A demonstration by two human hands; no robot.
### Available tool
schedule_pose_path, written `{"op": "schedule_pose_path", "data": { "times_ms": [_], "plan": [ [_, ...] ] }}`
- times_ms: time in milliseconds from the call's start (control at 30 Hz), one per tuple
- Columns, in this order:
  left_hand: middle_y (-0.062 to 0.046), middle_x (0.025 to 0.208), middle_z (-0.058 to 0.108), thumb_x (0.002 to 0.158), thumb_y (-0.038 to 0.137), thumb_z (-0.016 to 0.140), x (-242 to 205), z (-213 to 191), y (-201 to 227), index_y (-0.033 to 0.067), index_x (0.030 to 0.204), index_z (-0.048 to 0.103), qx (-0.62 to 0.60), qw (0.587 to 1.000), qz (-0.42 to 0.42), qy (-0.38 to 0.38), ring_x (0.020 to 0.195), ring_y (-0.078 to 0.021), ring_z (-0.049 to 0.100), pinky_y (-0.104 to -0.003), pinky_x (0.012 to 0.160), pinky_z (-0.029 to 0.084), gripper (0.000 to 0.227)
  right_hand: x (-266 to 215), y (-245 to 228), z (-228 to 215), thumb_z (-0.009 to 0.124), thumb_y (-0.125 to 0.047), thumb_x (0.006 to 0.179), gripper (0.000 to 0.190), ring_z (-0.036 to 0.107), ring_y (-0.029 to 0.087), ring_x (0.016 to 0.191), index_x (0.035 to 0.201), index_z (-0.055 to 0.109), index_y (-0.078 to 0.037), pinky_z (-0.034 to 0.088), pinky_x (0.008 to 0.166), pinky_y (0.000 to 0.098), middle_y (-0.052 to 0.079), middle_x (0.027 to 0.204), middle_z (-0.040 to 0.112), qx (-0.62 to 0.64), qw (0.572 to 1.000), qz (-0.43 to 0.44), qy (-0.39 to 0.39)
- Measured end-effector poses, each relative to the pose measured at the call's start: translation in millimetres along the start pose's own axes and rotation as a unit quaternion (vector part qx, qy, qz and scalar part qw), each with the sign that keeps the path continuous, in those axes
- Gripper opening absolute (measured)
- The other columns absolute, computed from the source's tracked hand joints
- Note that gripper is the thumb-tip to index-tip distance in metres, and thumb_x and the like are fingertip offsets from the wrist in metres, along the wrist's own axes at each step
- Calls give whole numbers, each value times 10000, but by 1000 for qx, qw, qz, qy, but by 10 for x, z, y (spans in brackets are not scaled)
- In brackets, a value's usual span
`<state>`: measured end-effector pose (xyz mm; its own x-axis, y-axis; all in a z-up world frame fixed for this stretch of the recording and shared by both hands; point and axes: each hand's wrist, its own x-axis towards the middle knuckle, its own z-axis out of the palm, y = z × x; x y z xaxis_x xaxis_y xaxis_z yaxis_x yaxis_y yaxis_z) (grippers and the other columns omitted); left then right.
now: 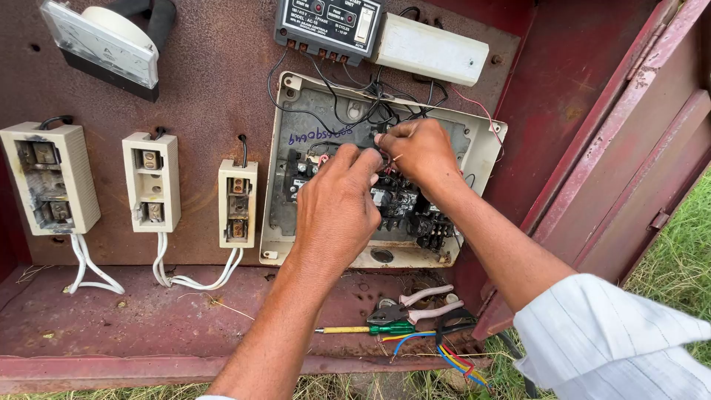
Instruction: The person works on the electrical components inside a metal box by hand and with a screwdriver. They connect and disconnect wires from terminals, loosen and tighten screws on the contactors, and use a multimeter to check the connections.
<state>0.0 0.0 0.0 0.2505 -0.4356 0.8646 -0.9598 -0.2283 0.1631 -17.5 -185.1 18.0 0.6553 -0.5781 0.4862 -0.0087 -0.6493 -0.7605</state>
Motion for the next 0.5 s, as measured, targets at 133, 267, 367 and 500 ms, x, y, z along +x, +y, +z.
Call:
{"op": "schedule_pose_path", "data": {
  "times_ms": [133, 267, 367, 500],
  "plan": [
    [-127, 1016, 667, 915, -59, 583, 11, 13, 49, 57, 1086, 598, -94, 994, -61, 16, 904, -288, 726, -425, 748, 576, 207, -64, -74, -86, 758, -275, 893, 229, 552, 93, 493, 972, 828, -72, 448, 464, 305, 43, 632, 686, -44, 995, 83, -27],
    [-121, 999, 658, 941, -96, 556, -10, 36, 75, 31, 1078, 566, -183, 979, -55, 68, 908, -247, 711, -370, 778, 566, 187, -53, -191, -77, 733, -296, 919, 245, 537, 93, 462, 994, 816, -78, 433, 442, 304, 48, 611, 665, -43, 992, 103, -49],
    [-114, 1022, 660, 989, -91, 562, -75, 49, 117, 31, 1090, 566, -225, 969, -43, 89, 937, -219, 693, -336, 826, 559, 159, 7, -186, -36, 705, -255, 928, 234, 501, 101, 426, 935, 786, -36, 387, 402, 304, 50, 593, 655, 15, 992, 107, -69],
    [-119, 1148, 643, 1021, -104, 533, -190, 50, 171, 22, 1163, 557, -313, 943, 8, 115, 1072, -206, 687, -316, 960, 556, 191, 10, -103, 0, 675, -191, 937, 265, 474, 116, 379, 773, 662, 16, 297, 329, 307, 49, 559, 602, 161, 973, 122, -110]
  ]
}}
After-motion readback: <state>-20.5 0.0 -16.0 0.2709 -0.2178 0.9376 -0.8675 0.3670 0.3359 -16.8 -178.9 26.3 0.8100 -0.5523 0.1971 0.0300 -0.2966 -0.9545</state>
